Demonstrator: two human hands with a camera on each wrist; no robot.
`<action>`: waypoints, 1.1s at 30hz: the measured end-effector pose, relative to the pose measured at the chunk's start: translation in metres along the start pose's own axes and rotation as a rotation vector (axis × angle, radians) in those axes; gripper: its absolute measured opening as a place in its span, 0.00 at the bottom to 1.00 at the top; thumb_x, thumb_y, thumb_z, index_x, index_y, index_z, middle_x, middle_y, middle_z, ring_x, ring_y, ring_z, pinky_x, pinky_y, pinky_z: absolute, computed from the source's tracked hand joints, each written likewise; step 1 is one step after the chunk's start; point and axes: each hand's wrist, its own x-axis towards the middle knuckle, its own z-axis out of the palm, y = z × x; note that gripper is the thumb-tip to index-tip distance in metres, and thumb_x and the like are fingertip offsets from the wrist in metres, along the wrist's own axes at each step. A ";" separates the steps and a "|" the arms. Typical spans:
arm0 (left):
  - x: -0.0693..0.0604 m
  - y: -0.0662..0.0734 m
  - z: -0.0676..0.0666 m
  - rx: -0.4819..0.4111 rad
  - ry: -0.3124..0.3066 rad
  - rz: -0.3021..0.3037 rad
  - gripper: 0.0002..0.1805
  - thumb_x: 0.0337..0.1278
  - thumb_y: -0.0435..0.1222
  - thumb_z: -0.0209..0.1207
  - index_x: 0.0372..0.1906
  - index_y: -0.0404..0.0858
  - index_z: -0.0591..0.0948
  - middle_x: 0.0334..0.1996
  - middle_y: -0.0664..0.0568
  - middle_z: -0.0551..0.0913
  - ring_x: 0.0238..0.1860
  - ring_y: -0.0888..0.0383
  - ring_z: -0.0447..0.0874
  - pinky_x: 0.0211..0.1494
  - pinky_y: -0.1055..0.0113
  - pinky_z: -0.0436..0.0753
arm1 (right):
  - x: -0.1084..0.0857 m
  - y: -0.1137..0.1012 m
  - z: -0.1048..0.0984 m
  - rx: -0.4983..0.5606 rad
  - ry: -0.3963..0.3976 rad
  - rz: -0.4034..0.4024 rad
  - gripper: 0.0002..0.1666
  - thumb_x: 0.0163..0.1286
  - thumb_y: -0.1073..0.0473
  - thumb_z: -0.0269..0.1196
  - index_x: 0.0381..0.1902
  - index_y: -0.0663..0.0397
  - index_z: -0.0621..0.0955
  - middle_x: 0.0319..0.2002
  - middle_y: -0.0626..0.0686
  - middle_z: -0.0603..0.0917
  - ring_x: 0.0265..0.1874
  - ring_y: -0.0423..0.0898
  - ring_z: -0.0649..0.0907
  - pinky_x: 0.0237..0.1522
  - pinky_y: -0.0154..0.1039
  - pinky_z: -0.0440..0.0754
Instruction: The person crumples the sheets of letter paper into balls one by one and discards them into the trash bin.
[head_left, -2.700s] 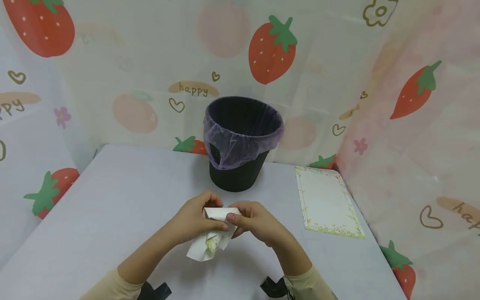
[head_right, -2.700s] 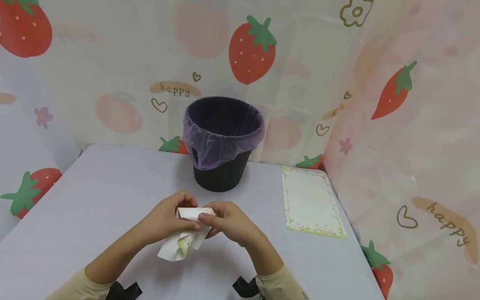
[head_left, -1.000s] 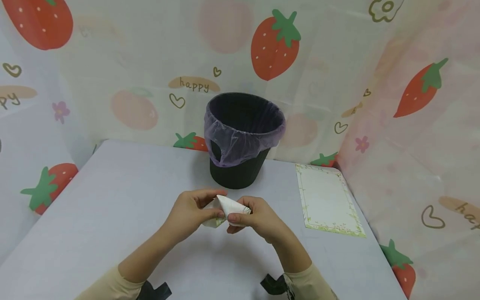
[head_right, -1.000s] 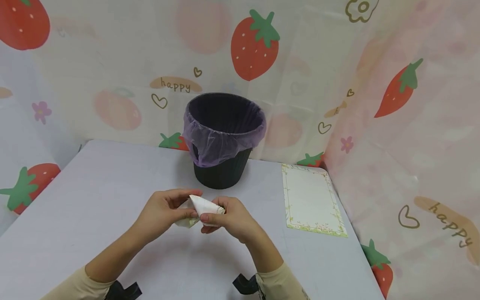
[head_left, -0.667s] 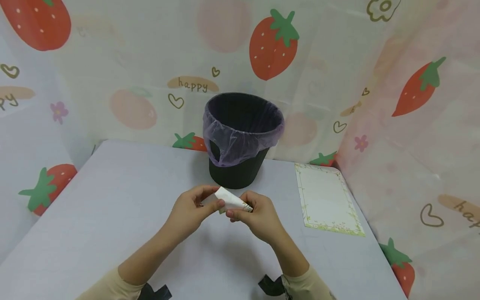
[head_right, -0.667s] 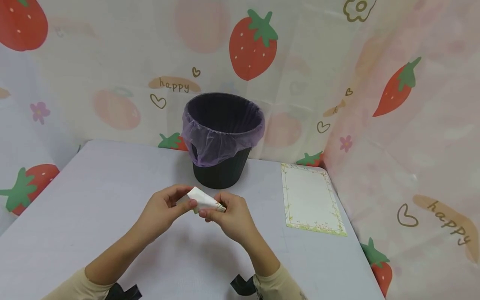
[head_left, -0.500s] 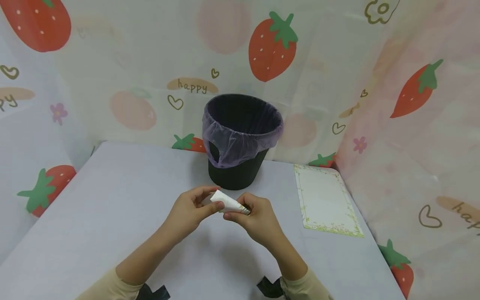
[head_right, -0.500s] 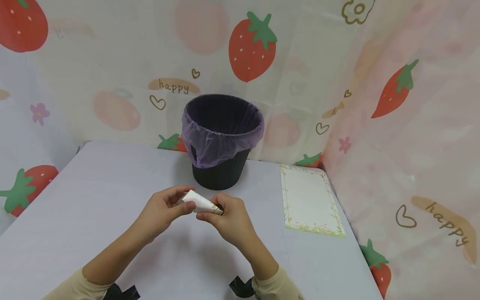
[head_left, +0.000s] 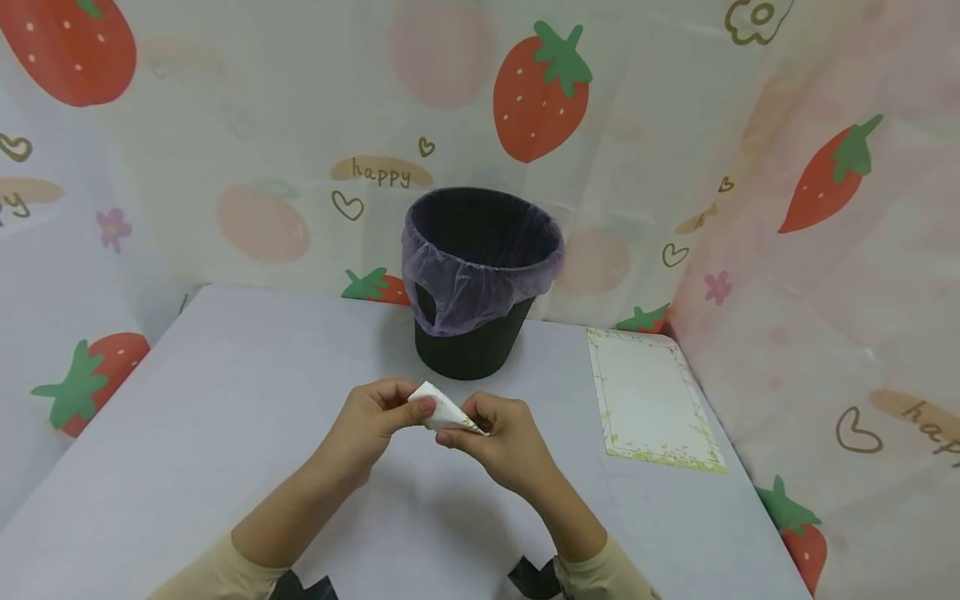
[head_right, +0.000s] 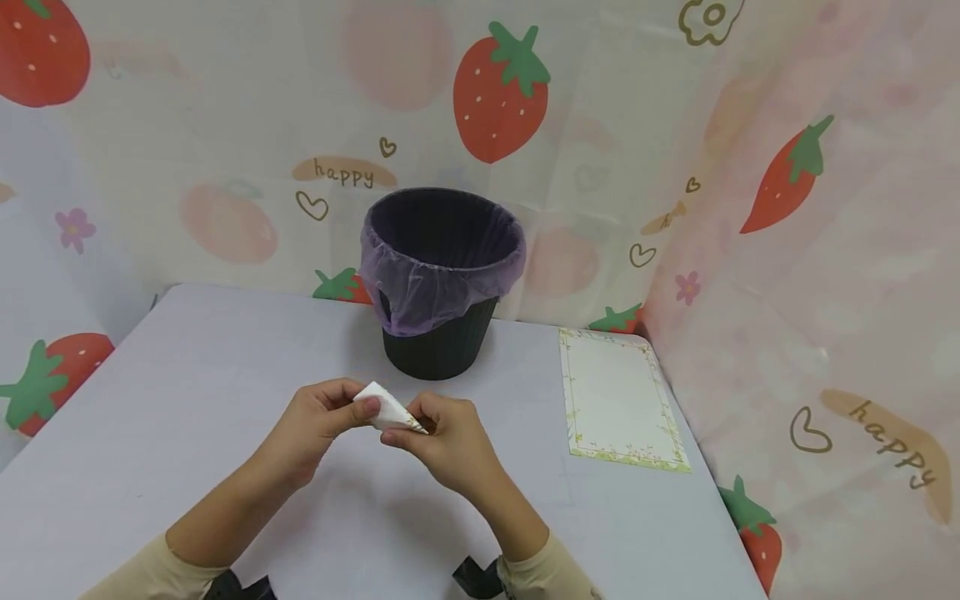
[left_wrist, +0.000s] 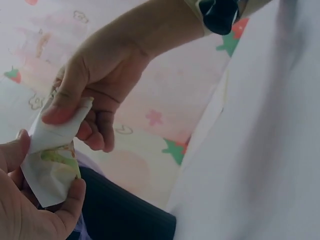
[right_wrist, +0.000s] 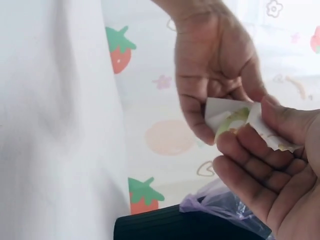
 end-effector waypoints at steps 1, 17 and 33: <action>0.000 -0.001 -0.001 -0.025 -0.008 -0.009 0.10 0.62 0.38 0.70 0.36 0.34 0.86 0.31 0.56 0.87 0.40 0.56 0.84 0.54 0.61 0.82 | 0.000 0.000 -0.001 0.041 -0.017 0.005 0.12 0.56 0.59 0.78 0.27 0.52 0.83 0.26 0.48 0.87 0.26 0.38 0.81 0.26 0.29 0.75; -0.001 0.010 -0.011 0.036 -0.084 0.223 0.10 0.61 0.33 0.69 0.40 0.28 0.84 0.35 0.52 0.88 0.37 0.55 0.87 0.49 0.64 0.88 | 0.005 0.010 -0.033 0.373 -0.372 -0.048 0.32 0.66 0.48 0.71 0.59 0.66 0.81 0.55 0.64 0.84 0.49 0.54 0.86 0.51 0.43 0.87; -0.012 0.004 0.007 0.044 0.074 0.191 0.12 0.55 0.41 0.75 0.31 0.34 0.88 0.29 0.46 0.89 0.32 0.51 0.89 0.40 0.61 0.89 | -0.001 -0.001 0.000 0.027 -0.064 -0.190 0.25 0.54 0.51 0.79 0.48 0.52 0.85 0.45 0.47 0.86 0.49 0.43 0.84 0.54 0.40 0.86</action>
